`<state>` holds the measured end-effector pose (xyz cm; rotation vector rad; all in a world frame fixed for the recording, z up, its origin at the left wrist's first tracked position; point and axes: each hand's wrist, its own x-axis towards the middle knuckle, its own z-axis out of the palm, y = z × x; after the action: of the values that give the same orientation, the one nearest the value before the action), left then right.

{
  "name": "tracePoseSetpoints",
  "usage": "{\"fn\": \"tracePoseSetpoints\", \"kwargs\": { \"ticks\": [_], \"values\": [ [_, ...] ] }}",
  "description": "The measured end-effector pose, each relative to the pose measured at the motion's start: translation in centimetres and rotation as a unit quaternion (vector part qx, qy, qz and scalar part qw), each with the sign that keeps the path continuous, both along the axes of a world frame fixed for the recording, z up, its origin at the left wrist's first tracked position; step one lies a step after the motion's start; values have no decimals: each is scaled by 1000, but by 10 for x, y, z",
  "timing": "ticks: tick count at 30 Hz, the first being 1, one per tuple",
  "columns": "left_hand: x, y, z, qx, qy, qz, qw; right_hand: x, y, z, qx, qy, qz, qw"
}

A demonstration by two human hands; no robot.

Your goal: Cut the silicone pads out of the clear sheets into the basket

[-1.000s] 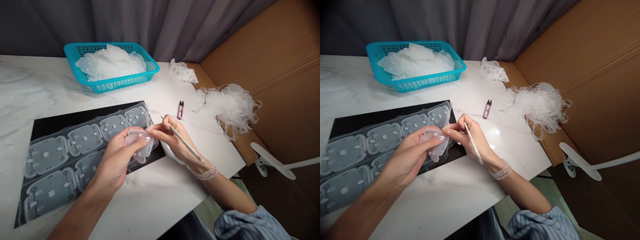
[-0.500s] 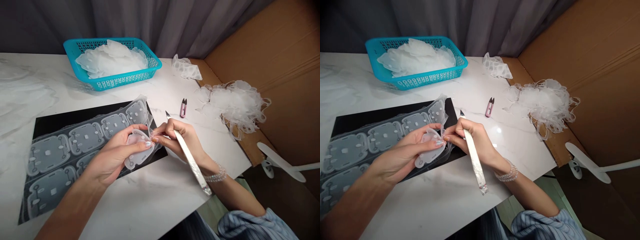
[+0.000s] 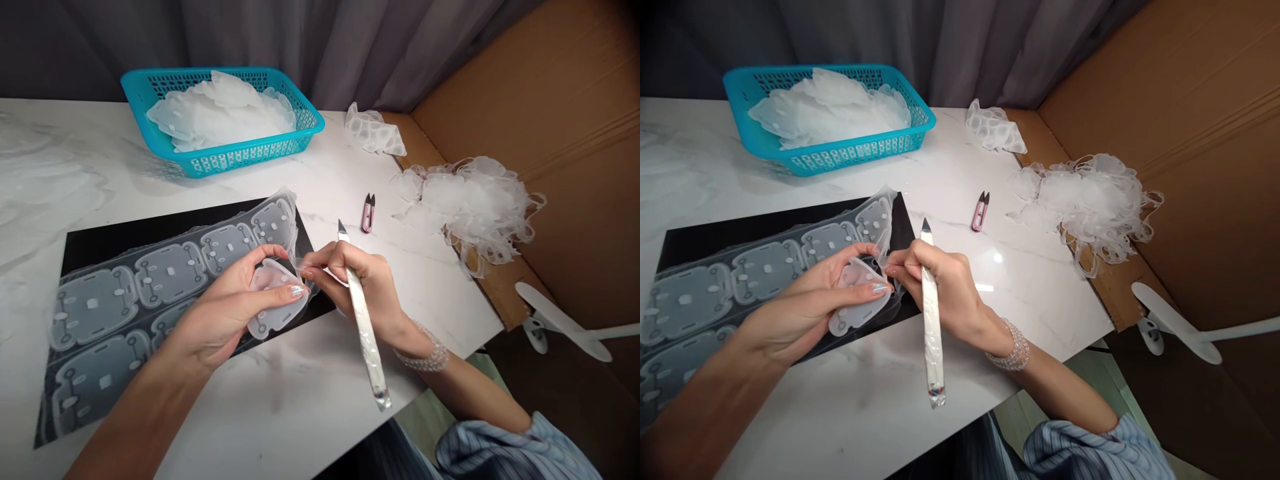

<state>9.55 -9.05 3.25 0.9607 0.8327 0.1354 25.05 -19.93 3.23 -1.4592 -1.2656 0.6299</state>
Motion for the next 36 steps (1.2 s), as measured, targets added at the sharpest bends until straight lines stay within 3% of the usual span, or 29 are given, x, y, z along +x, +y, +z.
{"fn": "tracePoseSetpoints", "kwargs": {
  "ticks": [12,15,19,26,36],
  "values": [
    [0,2,3,62,26,-5,998,3,3,1,-28,19,-25,999],
    [2,1,4,63,39,0,997,10,4,6,-49,57,-35,997],
    [5,-2,6,52,52,8,997,18,-2,18,-10,88,-90,992],
    [5,-9,6,133,72,-19,988,13,-14,33,-105,16,-12,994],
    [5,-8,3,179,83,-64,978,19,-10,31,-120,-114,56,985]
  ]
}}
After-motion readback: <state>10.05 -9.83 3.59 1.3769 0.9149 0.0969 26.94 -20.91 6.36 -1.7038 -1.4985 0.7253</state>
